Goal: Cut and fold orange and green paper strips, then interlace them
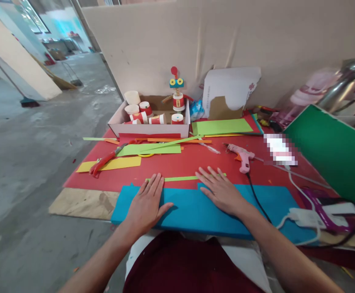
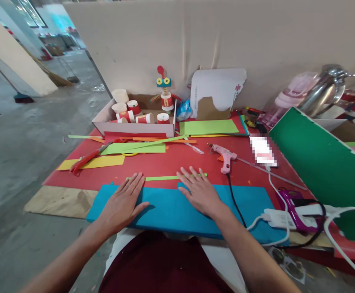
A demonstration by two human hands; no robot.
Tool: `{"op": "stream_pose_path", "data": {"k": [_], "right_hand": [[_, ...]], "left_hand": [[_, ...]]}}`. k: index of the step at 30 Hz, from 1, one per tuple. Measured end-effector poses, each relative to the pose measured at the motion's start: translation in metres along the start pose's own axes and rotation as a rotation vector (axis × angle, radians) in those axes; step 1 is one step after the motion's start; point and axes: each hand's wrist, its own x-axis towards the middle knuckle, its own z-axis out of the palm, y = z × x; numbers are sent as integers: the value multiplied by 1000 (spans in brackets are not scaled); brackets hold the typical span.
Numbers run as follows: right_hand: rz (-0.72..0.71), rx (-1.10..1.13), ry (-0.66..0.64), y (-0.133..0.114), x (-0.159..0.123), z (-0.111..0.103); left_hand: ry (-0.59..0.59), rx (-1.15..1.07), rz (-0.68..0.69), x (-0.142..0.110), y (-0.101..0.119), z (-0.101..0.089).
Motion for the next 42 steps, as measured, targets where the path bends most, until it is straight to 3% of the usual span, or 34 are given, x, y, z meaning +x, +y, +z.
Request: {"op": "stream_pose_path", "data": {"k": [5,7,10,13,15,18,30,35,38,40,42], "right_hand": [[70,-48,53,15,-9,4],[73,-71,76,15,-9,6],[68,-105,111,16,-8,11],[25,-150,133,19,-8,16],[14,-171,139,20,-9,18],[59,-164,145,18,-9,18],[180,-147,138,12,-14,17],[292,-176,181,14,-19,14],[383,-190,263,-13,-9,6],[248,-162,257,-44,4,3],[2,-86,168,-78,18,6]], "left_hand": [[-10,55,-78,6,3,-16],[-3,49,-73,20,21,-24],[-64,-35,68,51,62,-29],[-110,-110,176,75,96,-21],[-132,-139,182,80,104,-15],[-144,-155,142,70,91,-9],[-89,-60,31,-7,-28,-14],[-70,-48,4,-21,-49,-14],[-64,-32,2,-22,-50,-13],[-57,-23,3,-21,-49,-13],[-41,-19,4,-21,-48,-11]]}}
